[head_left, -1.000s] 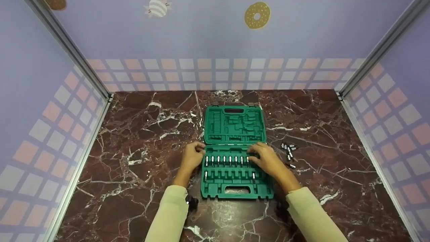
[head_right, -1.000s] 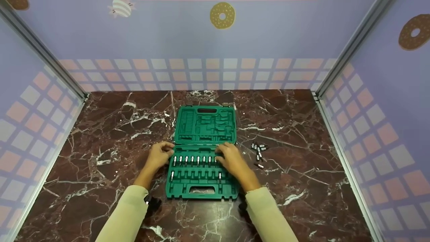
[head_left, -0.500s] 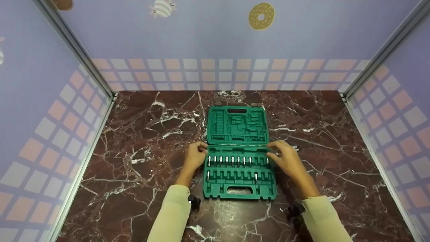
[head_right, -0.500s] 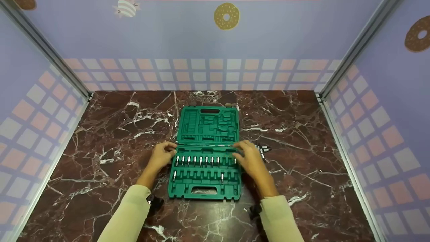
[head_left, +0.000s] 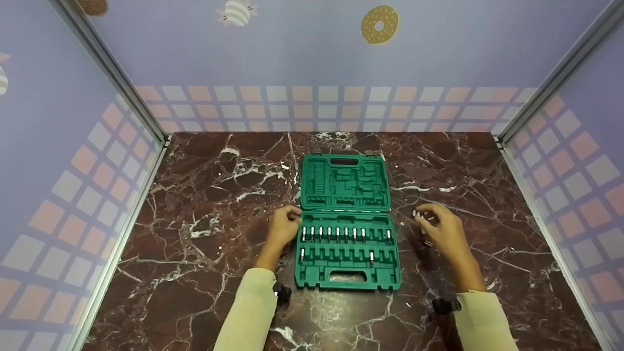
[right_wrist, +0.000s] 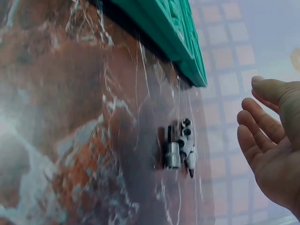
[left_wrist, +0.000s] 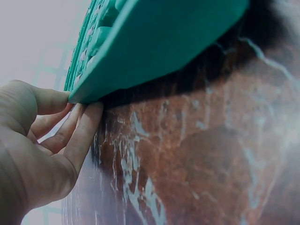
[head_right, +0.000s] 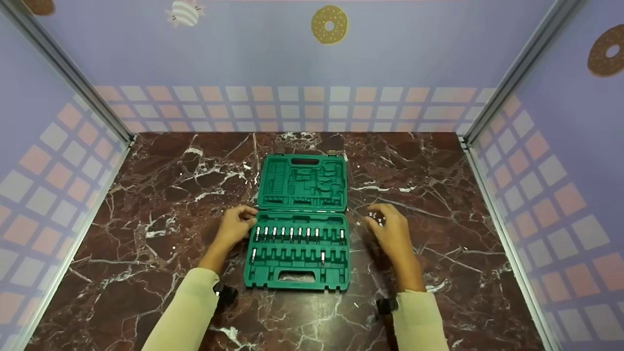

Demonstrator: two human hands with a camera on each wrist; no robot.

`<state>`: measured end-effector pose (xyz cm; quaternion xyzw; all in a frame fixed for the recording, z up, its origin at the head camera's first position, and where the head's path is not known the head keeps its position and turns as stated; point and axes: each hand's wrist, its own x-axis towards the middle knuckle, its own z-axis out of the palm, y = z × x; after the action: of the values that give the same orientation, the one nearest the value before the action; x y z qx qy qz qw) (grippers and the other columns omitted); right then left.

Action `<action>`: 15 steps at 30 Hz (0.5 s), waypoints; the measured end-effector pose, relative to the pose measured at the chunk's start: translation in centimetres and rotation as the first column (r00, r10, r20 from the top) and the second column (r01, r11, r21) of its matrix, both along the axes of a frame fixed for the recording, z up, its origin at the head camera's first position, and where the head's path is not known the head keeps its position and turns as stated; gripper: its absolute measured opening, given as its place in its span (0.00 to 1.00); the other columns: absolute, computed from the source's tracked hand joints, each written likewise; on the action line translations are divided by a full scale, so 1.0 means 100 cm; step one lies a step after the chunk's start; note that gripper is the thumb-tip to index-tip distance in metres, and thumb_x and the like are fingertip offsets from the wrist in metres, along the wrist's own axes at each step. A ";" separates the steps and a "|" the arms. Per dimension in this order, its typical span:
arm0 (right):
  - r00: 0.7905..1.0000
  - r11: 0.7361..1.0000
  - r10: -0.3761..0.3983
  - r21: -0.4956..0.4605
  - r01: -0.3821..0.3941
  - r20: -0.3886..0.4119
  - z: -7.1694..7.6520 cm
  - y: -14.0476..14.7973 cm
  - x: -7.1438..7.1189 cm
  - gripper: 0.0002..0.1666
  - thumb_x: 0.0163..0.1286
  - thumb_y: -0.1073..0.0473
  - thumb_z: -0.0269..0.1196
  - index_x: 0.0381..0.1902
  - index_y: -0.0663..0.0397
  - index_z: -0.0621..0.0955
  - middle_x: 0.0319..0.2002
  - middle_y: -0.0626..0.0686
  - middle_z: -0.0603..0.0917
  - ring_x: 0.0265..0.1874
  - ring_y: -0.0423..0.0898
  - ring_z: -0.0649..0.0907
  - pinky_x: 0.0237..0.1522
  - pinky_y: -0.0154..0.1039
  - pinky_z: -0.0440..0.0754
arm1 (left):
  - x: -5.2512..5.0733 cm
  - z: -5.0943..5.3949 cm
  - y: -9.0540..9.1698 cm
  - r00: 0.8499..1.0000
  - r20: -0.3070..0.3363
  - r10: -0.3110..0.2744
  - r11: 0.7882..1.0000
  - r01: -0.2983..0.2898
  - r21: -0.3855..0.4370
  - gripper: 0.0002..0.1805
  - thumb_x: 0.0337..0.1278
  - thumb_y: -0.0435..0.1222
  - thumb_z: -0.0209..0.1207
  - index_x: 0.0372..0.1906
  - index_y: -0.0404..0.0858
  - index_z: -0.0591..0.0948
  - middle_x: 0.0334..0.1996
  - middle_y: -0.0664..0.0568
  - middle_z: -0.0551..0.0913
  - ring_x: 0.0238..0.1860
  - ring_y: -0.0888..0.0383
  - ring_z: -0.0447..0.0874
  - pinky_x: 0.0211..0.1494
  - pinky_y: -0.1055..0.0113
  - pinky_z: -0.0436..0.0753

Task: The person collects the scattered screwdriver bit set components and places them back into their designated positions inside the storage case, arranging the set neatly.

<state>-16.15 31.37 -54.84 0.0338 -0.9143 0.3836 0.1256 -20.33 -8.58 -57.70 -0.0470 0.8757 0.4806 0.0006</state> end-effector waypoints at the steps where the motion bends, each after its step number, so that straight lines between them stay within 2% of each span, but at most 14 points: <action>1: 1.000 1.000 -0.008 -0.006 0.008 0.006 -0.002 0.003 0.001 0.13 0.68 0.64 0.71 0.50 0.57 0.86 0.45 0.59 0.87 0.42 0.52 0.86 0.41 0.34 0.82 | 0.000 0.000 0.000 1.000 -0.002 0.001 1.000 -0.001 -0.003 0.08 0.60 0.27 0.65 0.42 0.37 0.89 0.37 0.45 0.90 0.41 0.48 0.87 0.50 0.50 0.84; 3: 1.000 1.000 -0.024 -0.007 0.024 0.020 -0.005 0.007 0.004 0.14 0.68 0.63 0.71 0.51 0.57 0.86 0.46 0.60 0.87 0.42 0.53 0.86 0.40 0.28 0.79 | 0.000 -0.001 0.000 1.000 -0.006 0.002 1.000 -0.002 -0.006 0.08 0.60 0.27 0.65 0.42 0.37 0.89 0.37 0.46 0.90 0.41 0.48 0.87 0.49 0.50 0.84; 7: 0.998 0.999 -0.034 -0.006 0.034 0.052 -0.011 0.015 0.010 0.16 0.67 0.63 0.72 0.51 0.59 0.86 0.47 0.60 0.87 0.44 0.56 0.87 0.41 0.26 0.79 | 0.000 0.000 0.000 1.000 -0.007 -0.002 1.000 0.002 -0.002 0.08 0.60 0.26 0.65 0.42 0.37 0.89 0.36 0.46 0.89 0.40 0.48 0.87 0.48 0.50 0.83; 15: 0.990 0.999 -0.009 0.039 0.004 0.140 -0.018 0.033 0.019 0.17 0.66 0.58 0.74 0.51 0.56 0.86 0.46 0.57 0.87 0.43 0.53 0.86 0.42 0.30 0.79 | 0.000 0.002 0.000 1.000 -0.001 -0.004 1.000 0.004 0.008 0.08 0.60 0.26 0.65 0.42 0.37 0.89 0.37 0.45 0.89 0.41 0.47 0.87 0.49 0.50 0.84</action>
<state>-14.25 34.68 -56.67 0.0064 -0.9282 0.3667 0.0618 -20.29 -8.60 -57.54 -0.0452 0.8737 0.4844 0.0013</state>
